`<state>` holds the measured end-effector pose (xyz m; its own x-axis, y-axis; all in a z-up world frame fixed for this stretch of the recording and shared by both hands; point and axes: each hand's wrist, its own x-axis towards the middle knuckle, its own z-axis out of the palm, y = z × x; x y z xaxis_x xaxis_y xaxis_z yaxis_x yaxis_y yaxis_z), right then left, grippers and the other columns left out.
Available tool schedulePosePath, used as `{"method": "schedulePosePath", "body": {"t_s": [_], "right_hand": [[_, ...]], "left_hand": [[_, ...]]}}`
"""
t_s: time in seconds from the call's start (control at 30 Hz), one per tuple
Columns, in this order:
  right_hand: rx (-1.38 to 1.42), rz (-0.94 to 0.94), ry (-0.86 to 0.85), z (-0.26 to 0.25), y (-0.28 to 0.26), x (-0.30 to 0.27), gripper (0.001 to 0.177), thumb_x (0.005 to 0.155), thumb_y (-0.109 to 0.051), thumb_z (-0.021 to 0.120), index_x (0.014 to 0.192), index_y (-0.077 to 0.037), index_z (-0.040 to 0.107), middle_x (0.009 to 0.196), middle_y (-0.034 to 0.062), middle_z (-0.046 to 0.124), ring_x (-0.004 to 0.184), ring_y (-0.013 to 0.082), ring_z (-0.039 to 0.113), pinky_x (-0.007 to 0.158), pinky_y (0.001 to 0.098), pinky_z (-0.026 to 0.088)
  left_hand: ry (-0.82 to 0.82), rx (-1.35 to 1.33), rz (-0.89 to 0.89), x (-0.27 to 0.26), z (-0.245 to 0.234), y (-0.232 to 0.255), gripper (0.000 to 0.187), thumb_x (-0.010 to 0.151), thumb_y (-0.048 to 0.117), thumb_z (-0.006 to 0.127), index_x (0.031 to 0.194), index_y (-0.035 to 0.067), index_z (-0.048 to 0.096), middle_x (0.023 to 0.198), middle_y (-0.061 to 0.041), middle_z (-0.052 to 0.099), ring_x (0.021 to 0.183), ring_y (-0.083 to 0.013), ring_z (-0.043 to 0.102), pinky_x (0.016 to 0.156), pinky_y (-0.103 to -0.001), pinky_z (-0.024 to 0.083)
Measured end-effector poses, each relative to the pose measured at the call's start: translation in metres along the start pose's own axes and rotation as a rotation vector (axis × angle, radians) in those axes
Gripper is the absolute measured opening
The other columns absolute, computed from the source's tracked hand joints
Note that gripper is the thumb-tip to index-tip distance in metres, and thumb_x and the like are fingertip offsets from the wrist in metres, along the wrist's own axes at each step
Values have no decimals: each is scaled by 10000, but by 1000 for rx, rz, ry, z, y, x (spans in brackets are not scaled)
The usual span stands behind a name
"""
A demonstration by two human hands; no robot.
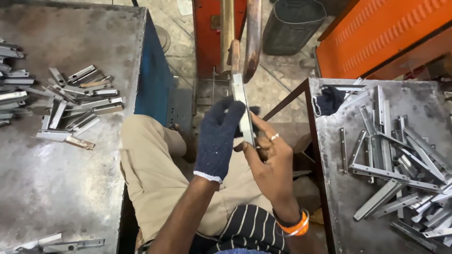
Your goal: The person is spot welding metal brackets and strips together at an industrial workstation.
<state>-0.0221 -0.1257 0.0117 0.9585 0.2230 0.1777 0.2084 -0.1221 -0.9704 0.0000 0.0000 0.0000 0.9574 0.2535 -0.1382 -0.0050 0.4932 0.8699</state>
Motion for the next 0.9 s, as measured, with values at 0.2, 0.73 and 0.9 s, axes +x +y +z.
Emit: {"method": "schedulePosePath", "body": {"t_s": [0.2, 0.73, 0.9], "right_hand": [[130, 7, 44, 12, 14, 45, 504, 939, 133, 599, 1425, 51, 498, 928, 43, 731, 746, -3, 628, 608, 155, 470], [207, -15, 14, 14, 33, 57, 522, 940, 178, 521, 1446, 52, 541, 828, -3, 559, 712, 3, 525, 596, 155, 419], [-60, -114, 43, 11, 9, 20, 561, 931, 172, 487, 1481, 62, 470, 993, 57, 718, 893, 37, 629, 748, 175, 504]], "left_hand": [[184, 651, 573, -17, 1, -10, 342, 1106, 191, 556, 1388, 19, 644, 1105, -106, 761, 903, -163, 743, 794, -317, 573], [48, 914, 684, -10, -4, 1, 519, 1018, 144, 609, 1506, 6, 497, 924, -137, 694, 787, -302, 668, 710, -414, 507], [95, 980, 683, -40, -4, -4, 515, 994, 177, 649, 1470, 8, 548, 776, -136, 651, 685, -296, 629, 639, -424, 478]]}}
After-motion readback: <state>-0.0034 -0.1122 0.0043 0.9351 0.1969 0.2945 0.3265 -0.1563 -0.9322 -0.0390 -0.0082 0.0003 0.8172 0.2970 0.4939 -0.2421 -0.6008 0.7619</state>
